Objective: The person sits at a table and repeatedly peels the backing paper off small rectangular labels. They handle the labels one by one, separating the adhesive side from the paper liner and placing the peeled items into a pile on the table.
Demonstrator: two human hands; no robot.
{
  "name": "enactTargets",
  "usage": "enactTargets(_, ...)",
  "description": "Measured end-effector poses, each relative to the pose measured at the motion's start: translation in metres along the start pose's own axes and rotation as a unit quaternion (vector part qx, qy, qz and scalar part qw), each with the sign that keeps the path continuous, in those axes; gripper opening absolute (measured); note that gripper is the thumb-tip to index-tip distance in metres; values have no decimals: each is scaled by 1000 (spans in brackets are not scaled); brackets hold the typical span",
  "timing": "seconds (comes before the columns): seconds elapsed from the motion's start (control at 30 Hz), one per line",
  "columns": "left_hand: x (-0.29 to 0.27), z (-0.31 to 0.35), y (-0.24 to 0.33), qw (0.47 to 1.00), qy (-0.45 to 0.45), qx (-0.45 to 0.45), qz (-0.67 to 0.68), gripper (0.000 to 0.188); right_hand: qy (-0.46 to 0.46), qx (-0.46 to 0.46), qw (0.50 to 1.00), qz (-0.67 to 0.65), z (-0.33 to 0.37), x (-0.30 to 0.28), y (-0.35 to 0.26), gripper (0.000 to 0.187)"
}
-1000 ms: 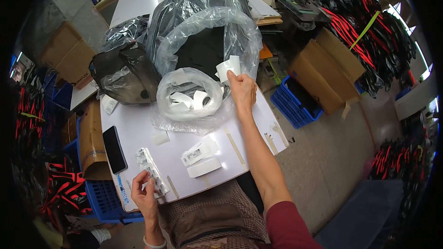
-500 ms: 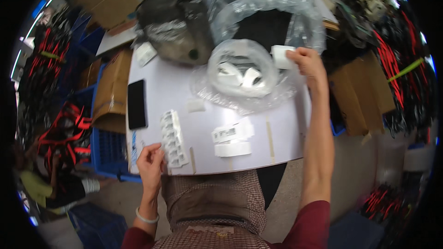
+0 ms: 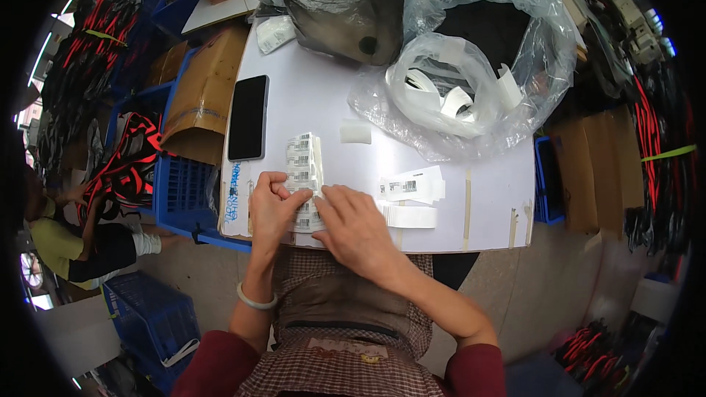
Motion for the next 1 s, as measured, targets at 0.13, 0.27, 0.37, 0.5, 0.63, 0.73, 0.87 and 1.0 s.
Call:
enactTargets(0.13, -8, 5, 7, 970, 133, 187, -81, 40, 36, 14, 999, -5, 14, 42, -14, 62)
enactTargets(0.27, -10, 4, 0, 985, 100, 138, -29, 29, 94, 38, 994, -38, 11, 47, -20, 59)
enactTargets(0.37, -10, -2, -14, 993, 37, 27, 105, 28, 141, 164, 968, -130, 0, 50, 3, 50)
enactTargets(0.5, -6, -3, -16, 985, 12, 18, 171, 30, 163, 242, 951, -106, -15, 57, 16, 41)
enactTargets(0.63, -4, -7, -22, 990, 11, 58, 129, 32, 198, 252, 936, -145, -16, 63, 23, 42)
enactTargets(0.73, -5, -2, -24, 974, 4, 26, 224, 32, 199, 278, 911, -230, -13, 63, 33, 46)
enactTargets(0.87, -22, 13, -14, 960, 42, 27, 277, 33, 200, 288, 876, -330, -12, 41, 34, 49)
enactTargets(1.0, -17, 16, 21, 934, -35, -10, 357, 38, 173, 263, 865, -390, -11, 27, 31, 53)
Point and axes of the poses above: each hand's wrist, its own z-axis away from the middle knuckle, its own x-axis out of the palm, y = z × x, the point moved 6 cm from there along -z, towards the middle knuckle, and after that the axes turned 3 degrees about y, right-handed, at the moved point
